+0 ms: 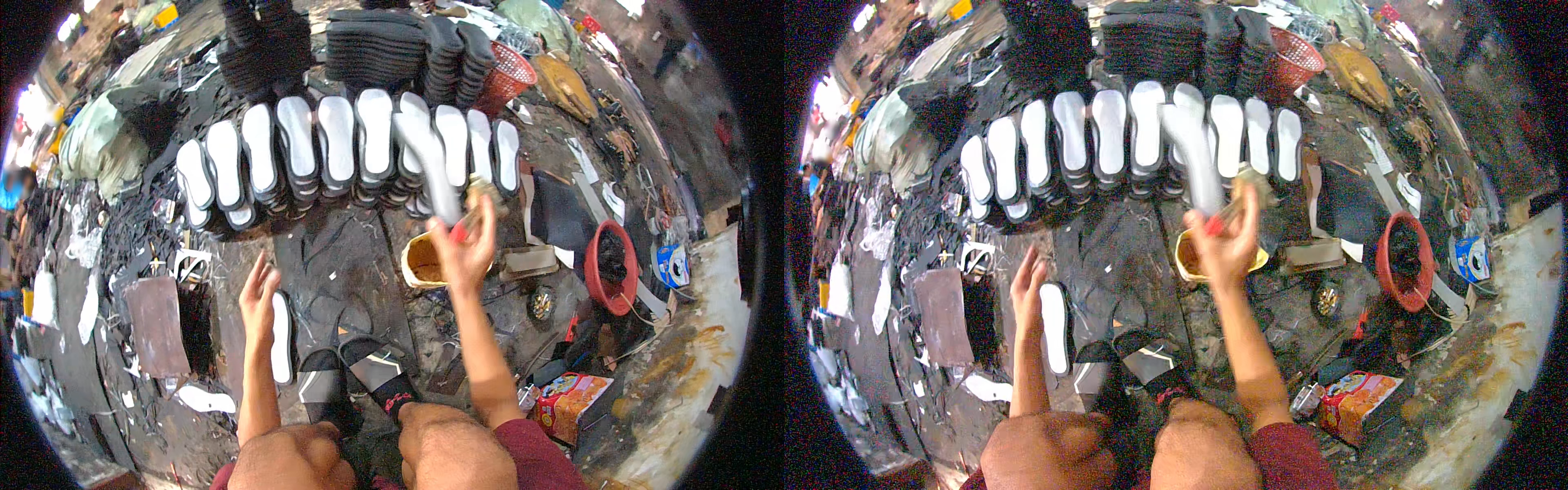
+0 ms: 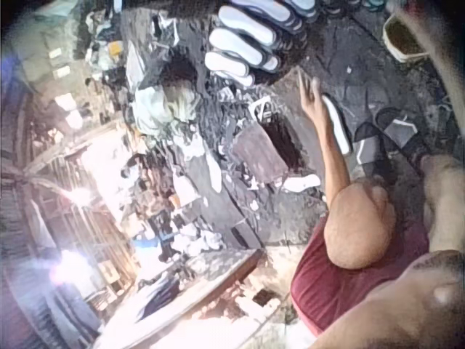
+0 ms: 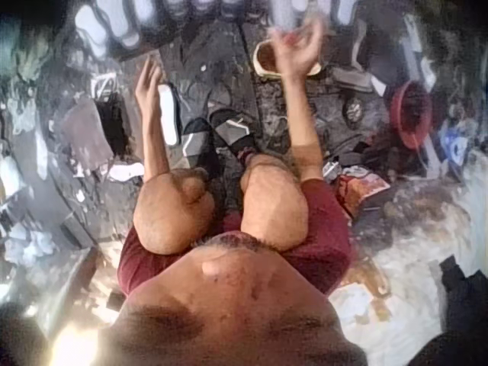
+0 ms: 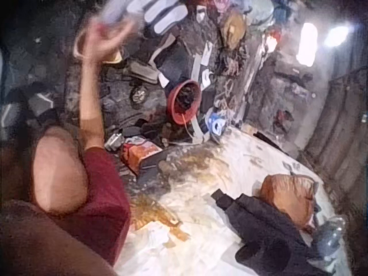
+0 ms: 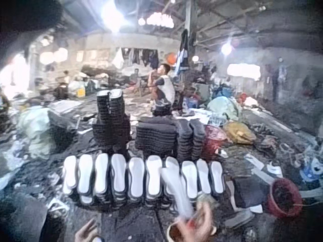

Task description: The person applies glue to the sole of a slipper using a brush, then presses a brown rubber sole onto the glued area. They repeat this process with multiple slippers, stacking the finished ones nearby.

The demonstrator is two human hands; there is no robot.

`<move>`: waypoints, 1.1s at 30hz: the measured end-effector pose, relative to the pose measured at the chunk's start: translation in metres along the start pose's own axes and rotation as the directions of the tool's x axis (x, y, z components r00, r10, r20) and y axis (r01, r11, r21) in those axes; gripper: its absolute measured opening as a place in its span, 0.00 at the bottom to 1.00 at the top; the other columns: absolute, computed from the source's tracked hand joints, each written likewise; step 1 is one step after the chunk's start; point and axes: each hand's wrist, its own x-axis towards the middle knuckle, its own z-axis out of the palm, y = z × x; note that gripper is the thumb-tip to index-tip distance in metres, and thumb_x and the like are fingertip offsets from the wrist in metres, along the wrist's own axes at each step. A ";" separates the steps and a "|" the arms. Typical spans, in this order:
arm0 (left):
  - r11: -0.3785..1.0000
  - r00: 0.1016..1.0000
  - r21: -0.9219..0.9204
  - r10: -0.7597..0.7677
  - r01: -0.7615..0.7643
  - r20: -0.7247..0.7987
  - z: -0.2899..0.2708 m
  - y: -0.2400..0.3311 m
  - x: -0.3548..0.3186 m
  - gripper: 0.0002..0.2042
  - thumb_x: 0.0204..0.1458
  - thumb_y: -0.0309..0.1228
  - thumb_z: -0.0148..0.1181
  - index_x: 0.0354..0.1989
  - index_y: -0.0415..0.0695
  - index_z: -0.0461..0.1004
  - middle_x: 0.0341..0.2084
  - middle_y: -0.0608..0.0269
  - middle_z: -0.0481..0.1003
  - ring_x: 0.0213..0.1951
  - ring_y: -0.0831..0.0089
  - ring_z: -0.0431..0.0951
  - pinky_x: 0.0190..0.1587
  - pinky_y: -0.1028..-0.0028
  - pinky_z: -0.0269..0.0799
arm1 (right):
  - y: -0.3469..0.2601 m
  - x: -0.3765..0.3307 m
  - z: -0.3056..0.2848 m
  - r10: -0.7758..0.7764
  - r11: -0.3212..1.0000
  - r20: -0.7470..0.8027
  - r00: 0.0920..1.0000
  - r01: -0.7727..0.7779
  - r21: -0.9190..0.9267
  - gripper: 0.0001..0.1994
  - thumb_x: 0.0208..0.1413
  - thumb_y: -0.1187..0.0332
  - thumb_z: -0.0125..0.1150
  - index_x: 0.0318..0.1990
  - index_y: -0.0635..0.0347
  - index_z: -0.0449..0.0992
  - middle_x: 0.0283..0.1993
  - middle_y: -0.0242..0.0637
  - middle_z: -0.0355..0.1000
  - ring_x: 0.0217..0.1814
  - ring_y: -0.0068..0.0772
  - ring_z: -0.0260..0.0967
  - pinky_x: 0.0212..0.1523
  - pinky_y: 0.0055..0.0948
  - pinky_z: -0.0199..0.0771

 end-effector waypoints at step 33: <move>0.193 0.951 -0.932 -0.107 0.306 0.291 0.025 0.039 0.022 0.39 0.60 0.59 0.51 0.67 0.36 0.60 0.58 0.39 0.69 0.58 0.44 0.72 0.61 0.48 0.70 | 0.004 -0.037 -0.118 -0.066 0.777 0.143 0.988 0.141 -0.614 0.07 0.56 0.70 0.68 0.38 0.64 0.83 0.39 0.40 0.82 0.40 0.34 0.78 0.47 0.34 0.77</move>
